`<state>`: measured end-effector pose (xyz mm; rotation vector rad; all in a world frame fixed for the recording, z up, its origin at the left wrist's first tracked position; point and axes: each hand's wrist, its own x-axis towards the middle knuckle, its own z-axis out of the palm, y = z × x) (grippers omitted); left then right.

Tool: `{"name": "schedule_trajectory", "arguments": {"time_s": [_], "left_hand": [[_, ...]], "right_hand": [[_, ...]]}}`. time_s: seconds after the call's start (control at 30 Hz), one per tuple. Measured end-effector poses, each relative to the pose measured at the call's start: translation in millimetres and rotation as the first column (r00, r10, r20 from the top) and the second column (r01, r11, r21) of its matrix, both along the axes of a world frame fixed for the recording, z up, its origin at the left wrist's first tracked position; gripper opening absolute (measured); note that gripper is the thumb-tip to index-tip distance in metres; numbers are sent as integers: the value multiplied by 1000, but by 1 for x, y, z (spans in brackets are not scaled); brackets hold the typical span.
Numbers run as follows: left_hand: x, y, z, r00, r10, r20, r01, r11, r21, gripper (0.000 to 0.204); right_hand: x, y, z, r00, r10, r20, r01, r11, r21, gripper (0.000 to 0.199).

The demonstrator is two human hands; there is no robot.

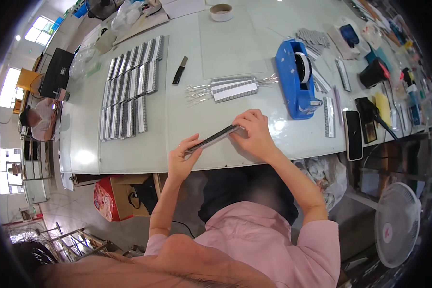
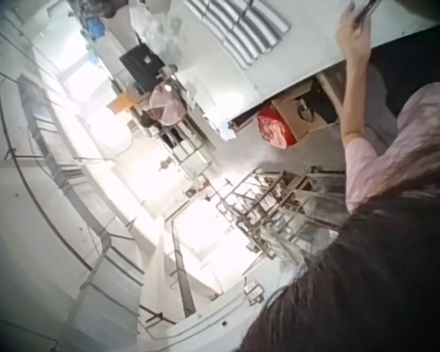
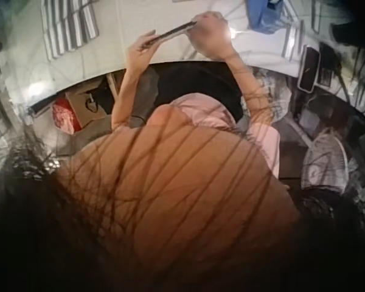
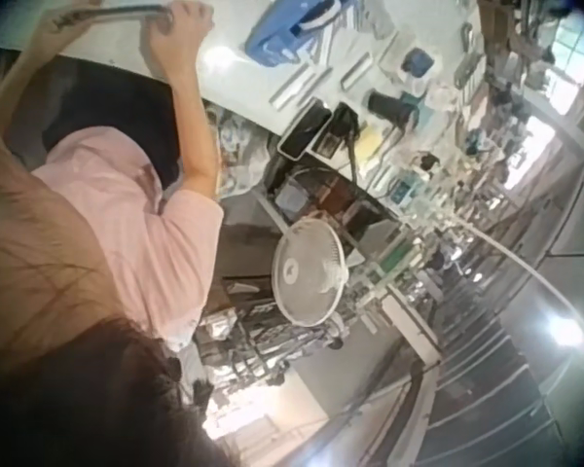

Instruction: Assembling electronic components by placing them into a tray and securing them with tape.

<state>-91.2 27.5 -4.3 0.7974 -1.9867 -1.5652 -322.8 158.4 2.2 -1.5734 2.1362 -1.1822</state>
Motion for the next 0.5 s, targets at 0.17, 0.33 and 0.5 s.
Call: {"name": "schedule_trajectory", "arguments": {"time_s": [0.17, 0.33, 0.5], "left_hand": [[-1, 0, 3, 997, -18, 72, 32, 980, -196, 35], [-4, 7, 7, 996, 14, 86, 2, 983, -185, 48], [-10, 14, 5, 997, 74, 16, -67, 959, -274, 56]], "right_hand": [[7, 3, -3, 994, -54, -95, 49, 997, -55, 25], [9, 7, -5, 988, -64, -140, 56, 997, -59, 28], [10, 10, -4, 983, -77, -168, 66, 995, -71, 32]]}}
